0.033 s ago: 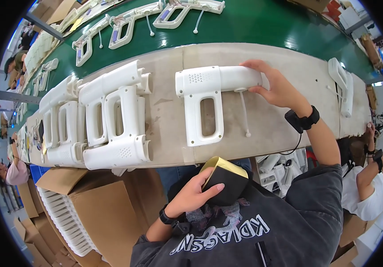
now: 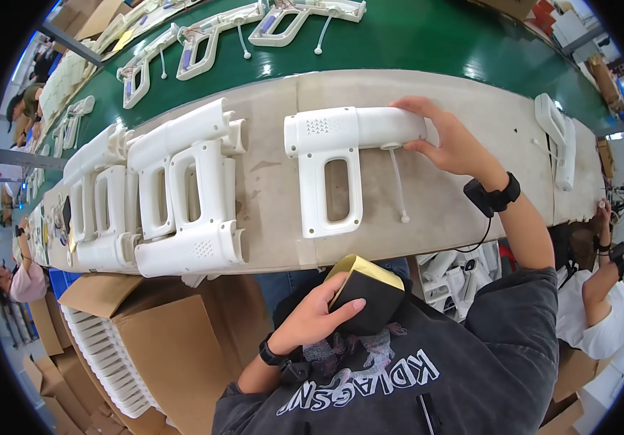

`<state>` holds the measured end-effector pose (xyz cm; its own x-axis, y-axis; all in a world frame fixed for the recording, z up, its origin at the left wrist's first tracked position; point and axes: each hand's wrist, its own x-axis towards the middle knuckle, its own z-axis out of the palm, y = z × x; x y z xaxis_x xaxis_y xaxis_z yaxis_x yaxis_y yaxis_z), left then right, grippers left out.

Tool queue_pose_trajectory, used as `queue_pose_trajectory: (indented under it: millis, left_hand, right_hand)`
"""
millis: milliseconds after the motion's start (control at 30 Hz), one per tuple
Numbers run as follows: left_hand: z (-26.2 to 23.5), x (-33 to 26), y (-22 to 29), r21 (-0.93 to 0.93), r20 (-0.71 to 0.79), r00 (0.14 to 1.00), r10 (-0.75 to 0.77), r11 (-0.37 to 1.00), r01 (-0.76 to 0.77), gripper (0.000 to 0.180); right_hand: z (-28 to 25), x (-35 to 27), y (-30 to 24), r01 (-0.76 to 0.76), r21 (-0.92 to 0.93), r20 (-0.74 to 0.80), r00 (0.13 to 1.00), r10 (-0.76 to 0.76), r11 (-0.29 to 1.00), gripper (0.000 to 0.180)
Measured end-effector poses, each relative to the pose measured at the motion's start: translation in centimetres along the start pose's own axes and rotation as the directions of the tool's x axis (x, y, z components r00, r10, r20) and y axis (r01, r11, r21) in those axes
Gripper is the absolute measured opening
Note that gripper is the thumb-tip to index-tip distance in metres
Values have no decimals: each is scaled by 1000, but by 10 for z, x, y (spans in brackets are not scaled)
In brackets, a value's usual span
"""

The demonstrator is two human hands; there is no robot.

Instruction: The person takes a plastic housing from a box, peels the backing from a foam pad, and presses the pad onto a battery inside another housing. They then fit the two housing pieces together and place the assembly on the conveyor belt.

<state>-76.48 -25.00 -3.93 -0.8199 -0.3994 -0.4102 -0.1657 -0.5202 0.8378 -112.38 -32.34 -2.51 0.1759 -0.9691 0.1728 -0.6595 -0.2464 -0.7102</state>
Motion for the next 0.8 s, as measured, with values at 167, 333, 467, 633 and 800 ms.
queue_pose_trajectory:
  millis: [167,333,467,633,800]
  left_hand:
    - [1,3,1,11,13,1000,-18,1000,17,41]
    - [4,8,2,47,59,998,-24,999,21,42]
    - [6,7,0,51,102,994,-25,999,20,43]
    - [6,6,-2,35,85,996,-34,999,31,42]
    - [3,9,-3,28,84,996,-39,999,36,43]
  right_hand:
    - [1,-1,3,2,-44,-5,1000,-2,999,68]
    - [-5,8,7,89,-161,117,991,-71,983,70]
    - [-10,12,-3,124,-182,93,990,-108,975,71]
    - [-14,13,-10,108,-149,59,993,-100,983,71]
    - [-5,13,0,88,-146,61,995,-80,985,72]
